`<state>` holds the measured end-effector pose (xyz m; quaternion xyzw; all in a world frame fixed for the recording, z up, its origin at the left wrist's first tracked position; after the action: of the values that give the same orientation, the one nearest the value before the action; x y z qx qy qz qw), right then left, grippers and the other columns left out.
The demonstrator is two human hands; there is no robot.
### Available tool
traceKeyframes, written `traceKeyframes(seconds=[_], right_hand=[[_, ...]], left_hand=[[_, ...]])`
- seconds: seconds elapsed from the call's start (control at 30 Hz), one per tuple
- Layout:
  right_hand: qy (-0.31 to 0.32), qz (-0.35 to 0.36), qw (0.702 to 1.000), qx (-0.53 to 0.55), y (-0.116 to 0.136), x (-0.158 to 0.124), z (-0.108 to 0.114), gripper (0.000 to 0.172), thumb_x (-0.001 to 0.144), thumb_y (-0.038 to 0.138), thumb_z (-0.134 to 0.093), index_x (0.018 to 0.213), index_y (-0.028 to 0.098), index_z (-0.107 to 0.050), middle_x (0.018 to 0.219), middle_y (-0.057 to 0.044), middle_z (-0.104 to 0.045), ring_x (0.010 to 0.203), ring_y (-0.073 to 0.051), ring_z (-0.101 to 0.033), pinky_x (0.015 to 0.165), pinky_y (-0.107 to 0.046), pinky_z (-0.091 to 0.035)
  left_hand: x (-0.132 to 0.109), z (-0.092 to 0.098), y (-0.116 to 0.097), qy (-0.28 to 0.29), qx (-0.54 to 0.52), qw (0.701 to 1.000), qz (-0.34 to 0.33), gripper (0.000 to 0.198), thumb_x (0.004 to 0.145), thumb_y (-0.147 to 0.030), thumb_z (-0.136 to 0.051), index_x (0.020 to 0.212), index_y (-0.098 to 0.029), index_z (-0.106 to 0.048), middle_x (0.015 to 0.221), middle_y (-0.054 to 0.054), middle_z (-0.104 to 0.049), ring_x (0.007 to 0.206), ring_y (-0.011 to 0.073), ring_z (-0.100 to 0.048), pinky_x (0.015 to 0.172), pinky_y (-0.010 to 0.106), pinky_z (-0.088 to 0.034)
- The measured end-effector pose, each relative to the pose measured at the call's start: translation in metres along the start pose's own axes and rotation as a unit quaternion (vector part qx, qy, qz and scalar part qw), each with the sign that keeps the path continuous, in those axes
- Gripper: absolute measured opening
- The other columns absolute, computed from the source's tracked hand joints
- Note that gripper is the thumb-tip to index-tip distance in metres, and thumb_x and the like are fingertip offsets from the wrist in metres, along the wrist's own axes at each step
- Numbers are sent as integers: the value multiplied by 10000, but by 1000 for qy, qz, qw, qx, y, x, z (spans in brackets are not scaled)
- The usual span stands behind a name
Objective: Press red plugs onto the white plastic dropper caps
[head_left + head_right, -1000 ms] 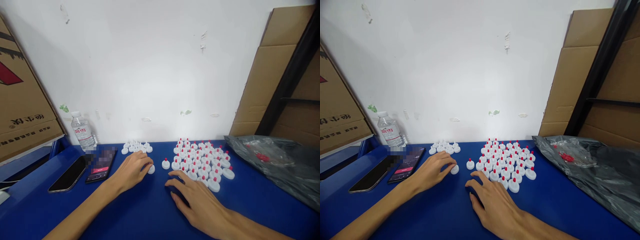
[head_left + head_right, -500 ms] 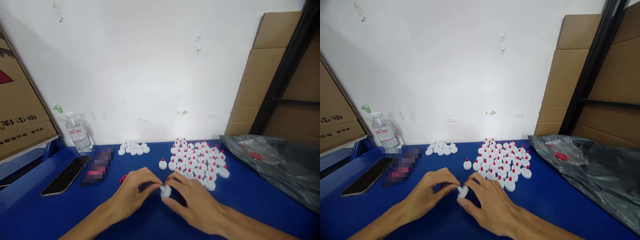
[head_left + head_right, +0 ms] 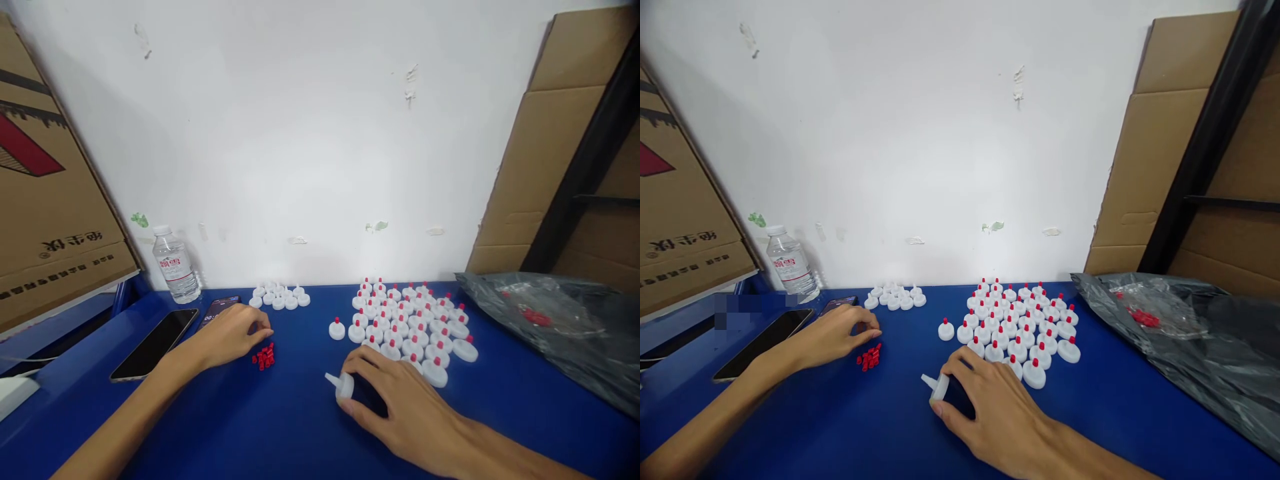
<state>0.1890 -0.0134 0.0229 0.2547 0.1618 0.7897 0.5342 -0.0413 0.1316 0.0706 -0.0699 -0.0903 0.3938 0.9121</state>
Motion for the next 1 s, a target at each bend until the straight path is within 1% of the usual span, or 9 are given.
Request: traceKeyframes(seconds=[0.07, 0.23, 0.43, 0.63, 0.73, 0.83, 0.93, 1.0], right_hand=[[0, 2, 1000, -5, 1, 0, 0, 209, 971, 377, -615, 1156, 281, -632, 1218, -27, -638, 970, -239, -674, 891, -416, -533], [6, 0, 1000, -12, 2, 0, 0, 206, 969, 372, -621, 1157, 286, -633, 1220, -24, -637, 971, -240, -680, 873, -417, -540], [9, -1, 1000, -16, 1, 0, 1, 220, 974, 386, -622, 1174, 293, -627, 1229, -14, -631, 970, -242, -681, 862, -437, -541], [6, 3, 1000, -16, 2, 0, 1, 201, 979, 367, -616, 1160, 281, -633, 1220, -18, -640, 973, -238, -685, 865, -416, -542], [6, 1, 1000, -17, 1, 0, 1, 214, 975, 379, -622, 1167, 284, -634, 1222, -24, -639, 962, -238, -685, 860, -410, -541], [7, 3, 1000, -19, 1, 0, 1, 217, 980, 384, -615, 1172, 284, -634, 1224, -27, -638, 963, -241, -684, 858, -413, -540], [10, 2, 1000, -19, 1, 1, 1, 224, 984, 383, -609, 1181, 280, -632, 1229, -32, -639, 965, -243, -686, 847, -412, -537], [8, 0, 1000, -18, 1, 1, 1, 236, 976, 380, -619, 1189, 280, -631, 1229, -31, -640, 965, -241, -686, 844, -409, -534]], left_hand=[[-2, -3, -4, 14, -12, 1000, 8, 322, 955, -433, -548, 804, -241, -757, 802, 36, -757, 763, 230, -692, 703, 298, -471], [-5, -8, -8, 48, -52, 997, 18, 261, 941, -389, -548, 957, -240, -762, 876, 47, -766, 850, 245, -705, 695, 292, -479], [-6, -7, 1, 86, -86, 992, 28, 242, 905, -386, -607, 865, -218, -776, 826, 40, -770, 810, 226, -712, 661, 272, -488], [-5, -12, 8, 94, -100, 990, 28, 216, 890, -366, -621, 853, -215, -771, 793, 29, -766, 741, 204, -699, 604, 258, -474], [-3, -15, 8, 89, -99, 991, 24, 215, 886, -365, -624, 833, -214, -766, 781, 22, -762, 729, 196, -694, 606, 254, -473], [-3, -14, 9, 75, -91, 993, 24, 221, 888, -370, -623, 810, -212, -755, 760, 18, -750, 700, 190, -685, 590, 253, -469], [-1, -6, 8, 43, -75, 996, 25, 215, 908, -358, -601, 810, -217, -731, 778, 17, -743, 737, 196, -685, 638, 267, -485], [-1, 1, 3, 0, -61, 998, 22, 210, 936, -355, -571, 869, -219, -717, 840, 27, -750, 791, 203, -691, 700, 283, -506]])
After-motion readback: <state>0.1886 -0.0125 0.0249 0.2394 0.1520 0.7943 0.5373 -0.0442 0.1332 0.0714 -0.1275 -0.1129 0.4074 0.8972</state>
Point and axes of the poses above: each hand's wrist, its own x-axis towards the middle knuckle, its own z-axis out of the back of the hand, y = z × x, the point moved 6 cm from there along x, towards the middle knuckle
